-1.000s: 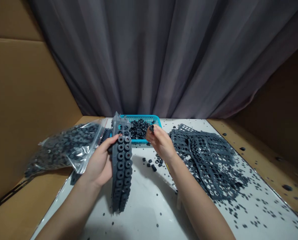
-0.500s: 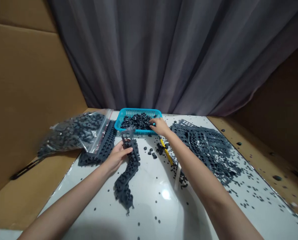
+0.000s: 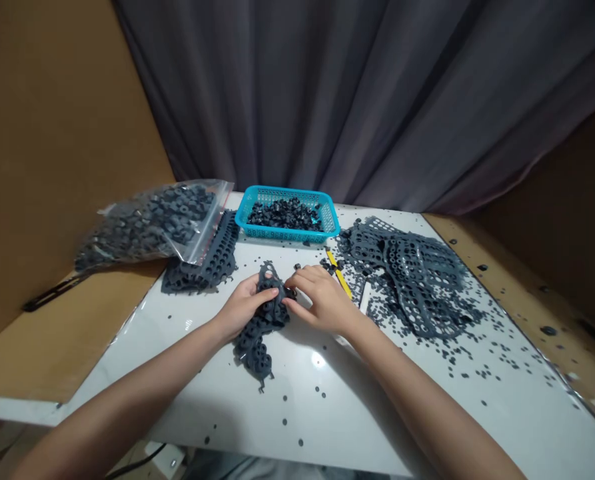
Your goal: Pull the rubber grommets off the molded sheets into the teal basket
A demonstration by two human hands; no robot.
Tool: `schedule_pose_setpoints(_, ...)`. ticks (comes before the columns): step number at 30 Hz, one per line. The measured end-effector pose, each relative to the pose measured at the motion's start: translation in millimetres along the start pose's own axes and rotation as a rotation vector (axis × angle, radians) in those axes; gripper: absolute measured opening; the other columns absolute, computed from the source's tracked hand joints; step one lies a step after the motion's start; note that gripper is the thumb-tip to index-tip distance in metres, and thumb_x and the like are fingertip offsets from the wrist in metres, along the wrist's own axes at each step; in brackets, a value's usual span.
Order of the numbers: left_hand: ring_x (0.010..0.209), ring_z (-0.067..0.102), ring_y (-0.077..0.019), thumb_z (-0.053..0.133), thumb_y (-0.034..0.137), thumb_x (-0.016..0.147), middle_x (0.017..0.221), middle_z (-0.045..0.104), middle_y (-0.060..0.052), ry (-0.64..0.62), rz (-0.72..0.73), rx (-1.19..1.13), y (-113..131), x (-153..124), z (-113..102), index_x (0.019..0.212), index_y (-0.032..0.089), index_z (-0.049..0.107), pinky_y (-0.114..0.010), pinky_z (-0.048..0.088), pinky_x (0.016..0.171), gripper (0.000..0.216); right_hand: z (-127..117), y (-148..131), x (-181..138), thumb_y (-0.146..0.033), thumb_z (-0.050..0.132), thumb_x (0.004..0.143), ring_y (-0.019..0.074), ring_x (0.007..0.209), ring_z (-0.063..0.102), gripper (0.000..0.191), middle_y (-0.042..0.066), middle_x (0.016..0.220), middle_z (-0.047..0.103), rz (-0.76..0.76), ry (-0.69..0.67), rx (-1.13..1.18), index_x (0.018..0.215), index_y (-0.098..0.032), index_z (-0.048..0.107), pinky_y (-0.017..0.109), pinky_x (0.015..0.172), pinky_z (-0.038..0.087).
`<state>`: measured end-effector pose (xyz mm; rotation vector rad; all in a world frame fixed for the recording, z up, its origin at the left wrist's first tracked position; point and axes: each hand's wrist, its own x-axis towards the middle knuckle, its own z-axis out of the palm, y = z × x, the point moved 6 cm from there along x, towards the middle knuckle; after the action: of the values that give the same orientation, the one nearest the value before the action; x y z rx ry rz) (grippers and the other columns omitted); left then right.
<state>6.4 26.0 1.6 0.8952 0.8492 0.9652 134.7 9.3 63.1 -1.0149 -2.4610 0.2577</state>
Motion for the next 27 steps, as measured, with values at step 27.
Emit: schedule_pose_setpoints(27, 0.059, 0.050, -0.0098, 0.076, 0.036, 0.069, 0.063, 0.054, 0.003, -0.194, -0.121, 0.032, -17, -7, 11, 0.073, 0.015, 0.056, -0.021, 0.038, 0.057, 0.029, 33, 2, -24, -0.029, 0.038, 0.094, 0.0123, 0.056, 0.039, 0.031, -0.003, 0.059, 0.041, 0.285, 0.244, 0.629, 0.066, -0.020, 0.043, 0.026, 0.056, 0.031)
